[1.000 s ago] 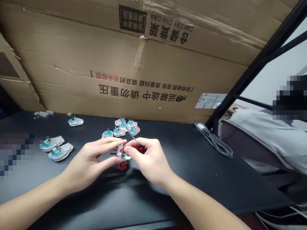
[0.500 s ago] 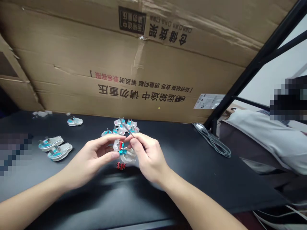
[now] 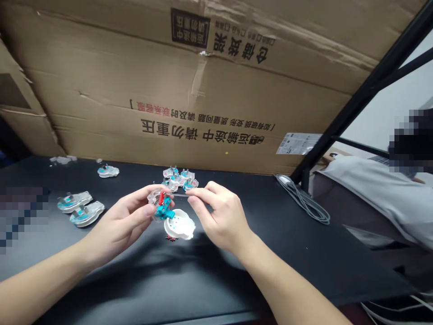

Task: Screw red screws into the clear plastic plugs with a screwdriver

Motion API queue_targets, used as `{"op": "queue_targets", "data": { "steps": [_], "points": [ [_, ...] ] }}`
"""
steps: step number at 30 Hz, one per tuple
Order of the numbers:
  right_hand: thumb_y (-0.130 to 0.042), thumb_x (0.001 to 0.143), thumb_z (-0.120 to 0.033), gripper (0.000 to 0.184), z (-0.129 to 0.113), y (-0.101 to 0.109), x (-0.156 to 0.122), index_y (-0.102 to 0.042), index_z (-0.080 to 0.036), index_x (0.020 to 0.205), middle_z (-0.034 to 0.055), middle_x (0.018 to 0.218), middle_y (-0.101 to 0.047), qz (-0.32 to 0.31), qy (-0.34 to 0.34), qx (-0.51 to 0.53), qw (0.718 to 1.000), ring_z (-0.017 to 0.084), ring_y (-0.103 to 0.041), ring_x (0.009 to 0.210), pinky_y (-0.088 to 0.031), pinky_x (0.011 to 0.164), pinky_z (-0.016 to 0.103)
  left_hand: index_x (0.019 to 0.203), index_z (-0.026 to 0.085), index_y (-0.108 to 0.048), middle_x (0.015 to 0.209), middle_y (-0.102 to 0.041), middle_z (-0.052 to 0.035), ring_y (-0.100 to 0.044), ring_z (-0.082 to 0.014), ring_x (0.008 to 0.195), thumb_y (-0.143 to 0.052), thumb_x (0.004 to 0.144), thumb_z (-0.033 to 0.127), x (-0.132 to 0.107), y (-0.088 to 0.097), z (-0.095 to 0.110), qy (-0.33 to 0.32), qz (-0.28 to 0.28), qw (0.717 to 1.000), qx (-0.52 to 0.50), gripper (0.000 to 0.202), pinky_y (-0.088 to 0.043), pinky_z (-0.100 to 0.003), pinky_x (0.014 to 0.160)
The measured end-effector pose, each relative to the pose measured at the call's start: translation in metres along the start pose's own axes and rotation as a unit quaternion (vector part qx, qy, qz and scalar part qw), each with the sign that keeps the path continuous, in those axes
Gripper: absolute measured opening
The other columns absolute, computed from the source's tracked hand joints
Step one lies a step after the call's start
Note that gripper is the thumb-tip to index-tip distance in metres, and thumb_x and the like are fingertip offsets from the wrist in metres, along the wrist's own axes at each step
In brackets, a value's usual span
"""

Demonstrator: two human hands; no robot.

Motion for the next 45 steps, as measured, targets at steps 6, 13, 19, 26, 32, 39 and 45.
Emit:
{"op": "queue_targets", "data": {
  "steps": [6, 13, 19, 26, 32, 39, 45],
  "points": [
    [-0.054, 0.097, -0.029, 0.027, 0.003, -0.001, -0.001, -0.077, -0.018, 0.106, 0.0036, 0.077, -0.064, -0.005, -0.006, -0.005, 1.0, 0.014, -0.06, 0.069, -0.048, 0.065, 0.028, 0.122, 0.031, -0.067, 0.124, -0.068, 0.0011, -0.058, -0.0163, 0.117, -0.062, 0.096, 0.032, 0.0, 0.001, -0.002, -0.003, 0.002, 1.0, 0.0, 0.027, -0.042, -0.025, 0.101],
    [-0.057, 0.095, -0.027, 0.025, 0.002, 0.001, -0.001, -0.076, -0.021, 0.111, 0.0033, 0.08, -0.068, 0.005, 0.015, -0.041, 0.999, 0.015, -0.063, 0.071, -0.049, 0.066, 0.028, 0.123, 0.025, -0.065, 0.12, -0.068, -0.0013, -0.061, -0.018, 0.112, -0.064, 0.093, 0.033, 0.002, 0.0, 0.005, -0.017, 0.018, 0.994, 0.11, 0.03, -0.046, -0.026, 0.097],
    [-0.064, 0.09, -0.017, 0.008, -0.006, 0.013, -0.003, -0.071, -0.017, 0.087, 0.0023, 0.073, -0.072, 0.083, 0.131, -0.069, 0.985, 0.013, -0.065, 0.063, -0.049, 0.063, 0.026, 0.121, 0.021, -0.062, 0.113, -0.069, -0.0038, -0.065, -0.0194, 0.1, -0.06, 0.094, 0.035, 0.0, 0.0, 0.014, -0.057, 0.041, 0.962, 0.263, 0.03, -0.048, -0.029, 0.092],
    [-0.06, 0.093, -0.018, 0.014, -0.006, 0.019, -0.005, -0.074, -0.021, 0.088, 0.0019, 0.075, -0.075, 0.033, 0.176, -0.094, 0.979, 0.012, -0.065, 0.06, -0.049, 0.06, 0.023, 0.124, 0.021, -0.061, 0.118, -0.068, -0.0074, -0.061, -0.0243, 0.108, -0.059, 0.094, 0.035, -0.003, 0.003, 0.023, -0.107, 0.025, 0.911, 0.398, 0.033, -0.045, -0.033, 0.098],
    [-0.057, 0.094, -0.031, 0.028, 0.003, 0.009, 0.001, -0.072, -0.016, 0.075, -0.002, 0.055, -0.06, -0.14, -0.034, 0.101, 0.984, 0.009, -0.049, 0.048, -0.038, 0.05, 0.023, 0.123, 0.02, -0.061, 0.118, -0.068, -0.0079, -0.061, -0.0222, 0.108, -0.054, 0.097, 0.028, -0.002, 0.005, 0.029, -0.138, -0.064, 0.883, 0.443, 0.029, -0.045, -0.029, 0.095],
    [-0.069, 0.084, -0.028, 0.014, 0.012, 0.001, 0.0, -0.061, -0.018, 0.091, -0.0026, 0.074, -0.062, -0.168, -0.161, 0.252, 0.939, 0.009, -0.053, 0.06, -0.045, 0.056, 0.021, 0.13, 0.023, -0.061, 0.118, -0.07, -0.0048, -0.063, -0.0229, 0.109, -0.051, 0.099, 0.039, 0.005, 0.013, 0.019, -0.039, -0.035, 0.945, 0.322, 0.036, -0.047, -0.03, 0.094],
    [-0.07, 0.083, -0.016, 0.006, 0.004, 0.021, 0.002, -0.071, -0.021, 0.08, 0.0015, 0.079, -0.072, -0.003, -0.007, 0.112, 0.994, 0.014, -0.065, 0.068, -0.052, 0.059, 0.025, 0.13, 0.029, -0.063, 0.123, -0.07, -0.0021, -0.062, -0.0217, 0.115, -0.055, 0.097, 0.04, 0.007, 0.013, 0.012, 0.006, -0.006, 0.988, 0.153, 0.035, -0.045, -0.029, 0.099]
  ]
}}
Point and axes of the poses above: each hand's wrist, its own x-axis towards the middle knuckle, its own y-axis out of the back of the hand, z = x × y, the point moved 4 cm from there along x, towards the middle knuckle
